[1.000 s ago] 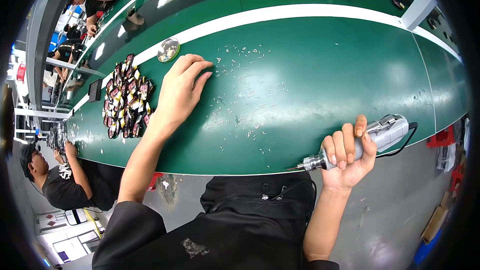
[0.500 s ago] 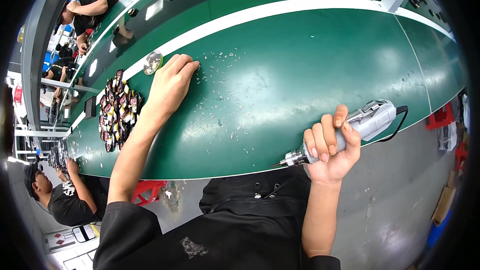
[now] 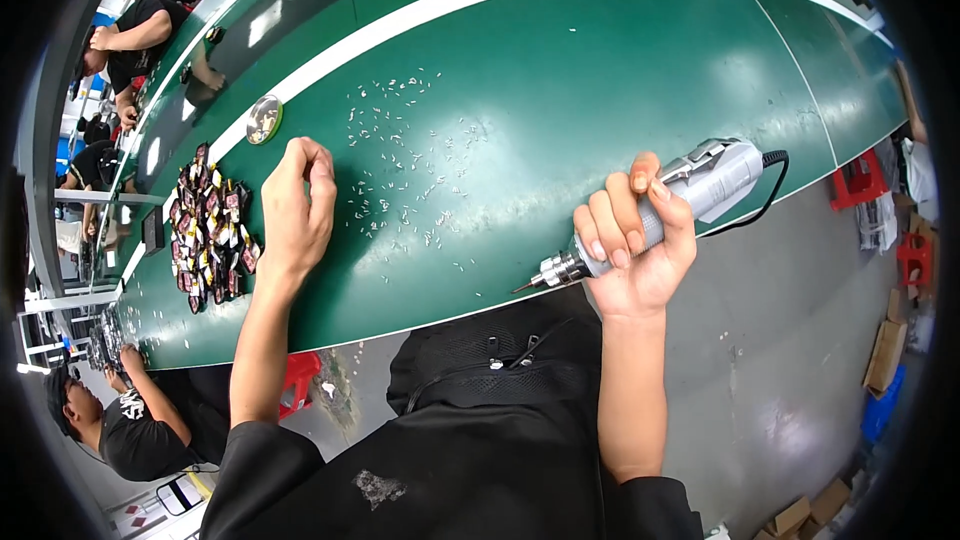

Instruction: Assembling small electronic components using an electric screwdriver on a factory assembly line.

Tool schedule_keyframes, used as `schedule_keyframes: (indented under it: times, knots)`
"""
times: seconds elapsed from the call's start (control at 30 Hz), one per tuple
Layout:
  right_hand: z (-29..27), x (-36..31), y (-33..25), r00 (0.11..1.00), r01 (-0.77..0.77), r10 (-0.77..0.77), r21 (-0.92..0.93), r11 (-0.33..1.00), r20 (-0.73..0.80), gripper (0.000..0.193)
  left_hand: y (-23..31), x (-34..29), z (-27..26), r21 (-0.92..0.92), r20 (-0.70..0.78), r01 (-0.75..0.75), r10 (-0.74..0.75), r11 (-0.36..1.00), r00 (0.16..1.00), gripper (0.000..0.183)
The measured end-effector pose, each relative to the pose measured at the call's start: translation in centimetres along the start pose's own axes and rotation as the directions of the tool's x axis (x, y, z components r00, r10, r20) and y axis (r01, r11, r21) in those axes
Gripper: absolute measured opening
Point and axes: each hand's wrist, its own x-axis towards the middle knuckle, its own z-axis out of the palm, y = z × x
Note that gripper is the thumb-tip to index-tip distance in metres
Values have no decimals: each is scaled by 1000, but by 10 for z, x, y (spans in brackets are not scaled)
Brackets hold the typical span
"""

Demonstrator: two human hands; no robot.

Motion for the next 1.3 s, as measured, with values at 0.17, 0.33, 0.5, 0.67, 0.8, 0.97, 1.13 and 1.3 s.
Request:
schedule_keyframes:
  times: [0.17,0.33,0.5,0.67,0.8,0.97,1.13,1.3]
  knots:
    - [3,1,2,1000,5,-5,4,1000,9,8,38,-28,0,-130,-20,-70,68,989,997,8]
    - [0,0,2,1000,3,-3,-15,1000,4,12,64,-48,12,-509,36,121,-119,852,992,16]
    - [8,-2,4,1000,20,-21,-25,999,-15,13,80,-63,27,-850,210,287,-214,443,954,13]
    - [35,-7,4,993,50,-50,-2,999,108,11,92,-71,40,-897,264,319,-208,305,942,7]
    - [56,-12,10,987,117,-116,-2,993,112,10,96,-74,47,-926,317,346,-188,153,930,5]
    - [63,-15,13,976,182,-178,-27,983,123,11,106,-72,51,-946,311,321,-168,36,936,22]
    - [60,-16,14,976,186,-178,-52,981,122,12,108,-73,52,-947,309,320,-167,43,936,20]
    - [61,-20,12,972,195,-174,-124,973,159,13,108,-75,50,-941,315,331,-166,76,934,18]
